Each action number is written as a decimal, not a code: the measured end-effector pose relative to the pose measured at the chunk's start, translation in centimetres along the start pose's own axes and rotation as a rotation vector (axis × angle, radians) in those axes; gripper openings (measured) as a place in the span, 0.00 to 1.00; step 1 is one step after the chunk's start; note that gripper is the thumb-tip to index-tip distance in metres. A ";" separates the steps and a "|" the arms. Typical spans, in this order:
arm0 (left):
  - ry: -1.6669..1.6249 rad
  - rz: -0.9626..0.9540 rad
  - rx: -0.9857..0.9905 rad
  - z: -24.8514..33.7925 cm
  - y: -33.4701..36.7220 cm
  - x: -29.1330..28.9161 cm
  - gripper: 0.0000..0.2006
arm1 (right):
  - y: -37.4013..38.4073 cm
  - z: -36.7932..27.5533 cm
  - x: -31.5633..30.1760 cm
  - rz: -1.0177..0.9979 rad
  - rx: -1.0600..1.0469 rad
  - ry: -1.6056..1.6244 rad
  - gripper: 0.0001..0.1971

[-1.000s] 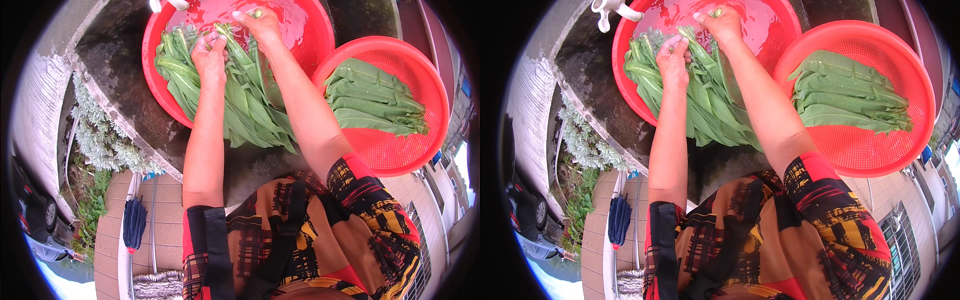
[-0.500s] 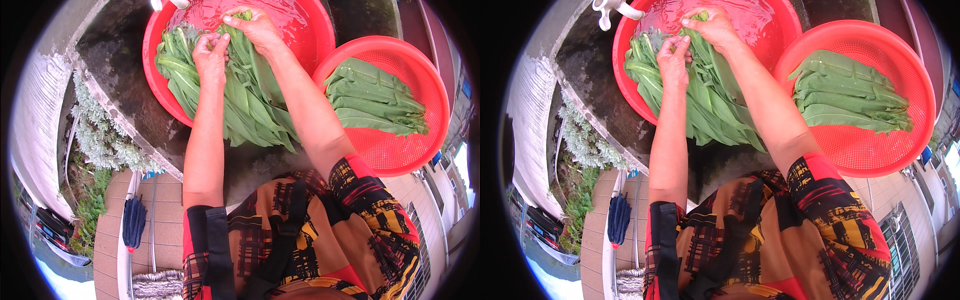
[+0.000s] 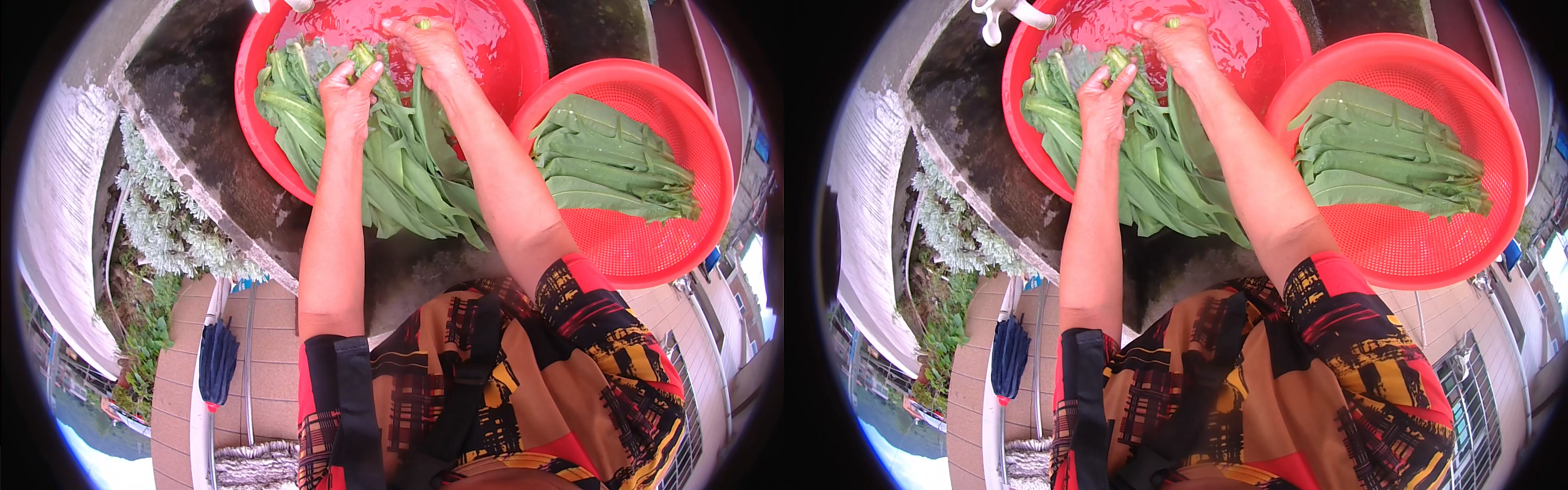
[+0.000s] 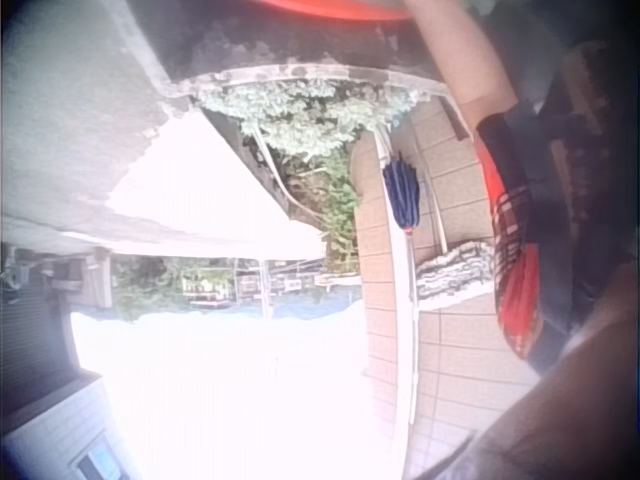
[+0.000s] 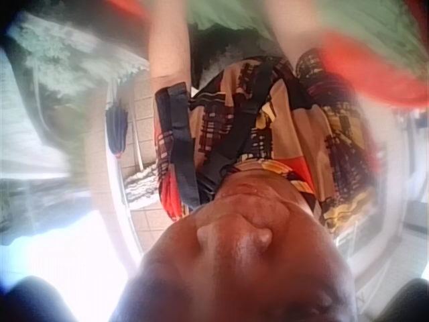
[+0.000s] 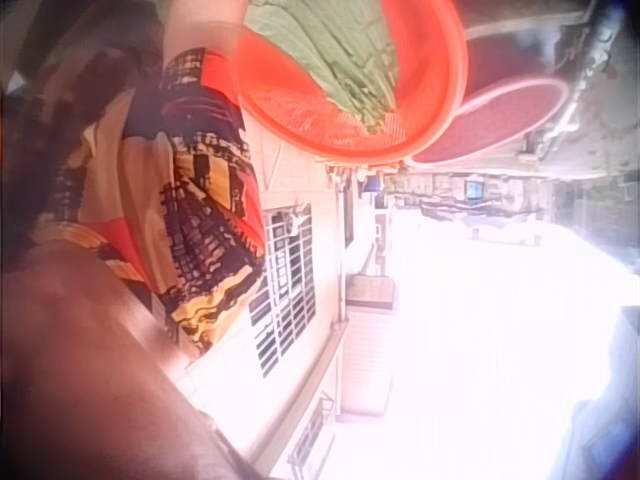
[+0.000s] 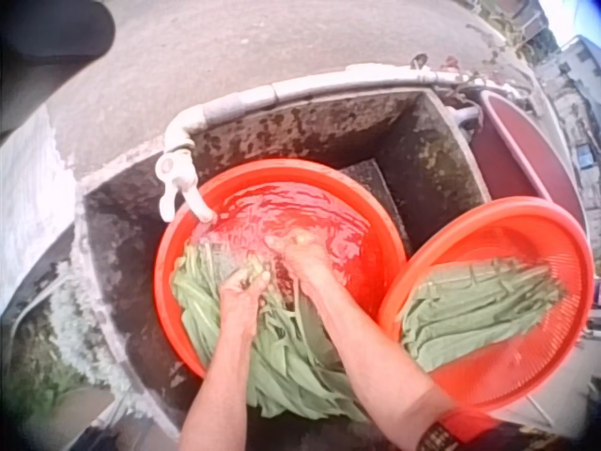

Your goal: The person cleans green leafy vegetables in a basin of water, picking through individual leaves and moving them into a separate red basket.

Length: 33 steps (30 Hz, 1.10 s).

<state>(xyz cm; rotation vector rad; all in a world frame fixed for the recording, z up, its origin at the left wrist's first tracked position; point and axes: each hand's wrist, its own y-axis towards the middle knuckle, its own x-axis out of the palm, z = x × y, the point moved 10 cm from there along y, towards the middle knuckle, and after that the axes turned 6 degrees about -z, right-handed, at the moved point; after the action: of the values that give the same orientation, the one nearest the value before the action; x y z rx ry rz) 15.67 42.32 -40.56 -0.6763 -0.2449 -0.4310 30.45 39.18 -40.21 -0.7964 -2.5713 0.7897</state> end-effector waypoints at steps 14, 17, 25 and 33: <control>0.071 0.031 0.028 -0.6 0.1 -0.5 0.08 | 0.8 -0.5 3.2 -0.175 -0.171 -0.432 0.03; 0.109 0.002 0.061 -1.0 0.1 -0.6 0.07 | 0.7 -0.8 3.0 -0.106 -0.174 -0.600 0.03; 0.064 0.021 0.092 0.1 -0.2 0.4 0.07 | 0.3 0.8 1.7 -0.133 0.038 0.039 0.07; 0.065 0.046 -0.008 -0.8 -0.3 0.2 0.06 | -0.5 -0.1 1.3 -0.053 -0.056 0.010 0.05</control>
<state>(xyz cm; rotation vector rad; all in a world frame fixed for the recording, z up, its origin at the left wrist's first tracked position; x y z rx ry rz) 15.77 41.51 -40.89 -0.6730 -0.1660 -0.4093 29.26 39.60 -39.64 -0.7431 -2.6050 0.6989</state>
